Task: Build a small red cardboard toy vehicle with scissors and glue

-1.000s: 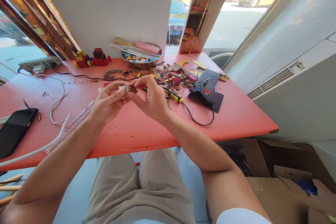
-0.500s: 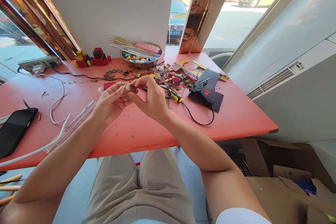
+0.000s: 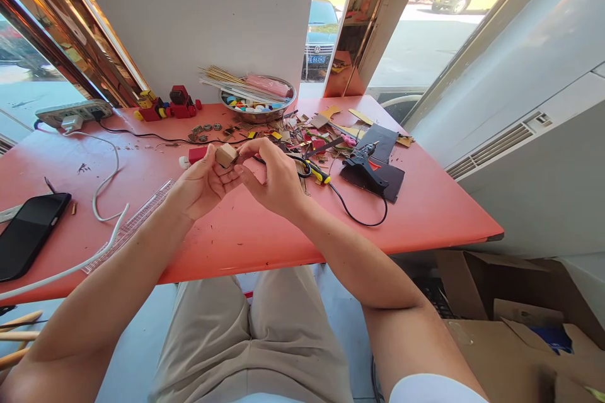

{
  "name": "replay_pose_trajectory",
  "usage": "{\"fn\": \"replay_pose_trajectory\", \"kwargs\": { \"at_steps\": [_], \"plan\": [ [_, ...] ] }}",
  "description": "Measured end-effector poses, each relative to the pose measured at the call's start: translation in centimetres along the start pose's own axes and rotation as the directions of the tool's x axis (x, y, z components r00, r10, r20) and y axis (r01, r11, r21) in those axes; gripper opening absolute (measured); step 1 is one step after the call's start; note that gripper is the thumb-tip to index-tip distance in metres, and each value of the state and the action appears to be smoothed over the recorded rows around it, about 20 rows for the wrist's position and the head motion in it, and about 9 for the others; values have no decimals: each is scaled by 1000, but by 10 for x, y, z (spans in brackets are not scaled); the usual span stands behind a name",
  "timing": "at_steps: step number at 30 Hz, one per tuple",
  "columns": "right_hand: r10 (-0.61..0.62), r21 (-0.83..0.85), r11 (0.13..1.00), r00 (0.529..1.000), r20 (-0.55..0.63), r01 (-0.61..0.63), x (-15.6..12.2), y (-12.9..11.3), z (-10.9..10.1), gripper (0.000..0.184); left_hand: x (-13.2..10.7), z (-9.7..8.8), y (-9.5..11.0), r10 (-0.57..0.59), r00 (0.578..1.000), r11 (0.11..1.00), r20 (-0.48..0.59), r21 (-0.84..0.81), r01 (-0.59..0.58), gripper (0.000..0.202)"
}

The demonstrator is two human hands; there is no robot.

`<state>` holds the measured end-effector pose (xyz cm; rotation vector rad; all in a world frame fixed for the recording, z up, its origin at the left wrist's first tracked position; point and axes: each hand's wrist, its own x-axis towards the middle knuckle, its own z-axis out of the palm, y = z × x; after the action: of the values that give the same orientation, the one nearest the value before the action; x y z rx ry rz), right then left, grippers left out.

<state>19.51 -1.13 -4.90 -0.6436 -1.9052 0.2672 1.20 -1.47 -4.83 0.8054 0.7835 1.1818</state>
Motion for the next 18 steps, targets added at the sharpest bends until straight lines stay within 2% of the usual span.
{"fn": "replay_pose_trajectory", "kwargs": {
  "at_steps": [5, 9, 18],
  "plan": [
    [-130, -35, 991, 990, -57, 129, -1, 2, 5, 9, -1, 4, 6, -77, 997, 995, -7, -58, 76, 42],
    [-188, -81, 980, 979, -83, 181, -1, 5, 8, 10, -4, 7, 5, -87, 996, 992, -6, -94, 86, 40],
    [-157, -68, 986, 985, -66, 153, -3, 3, 9, 13, -3, 4, -3, -41, 999, 996, 6, -82, 41, 34]
  ]
}}
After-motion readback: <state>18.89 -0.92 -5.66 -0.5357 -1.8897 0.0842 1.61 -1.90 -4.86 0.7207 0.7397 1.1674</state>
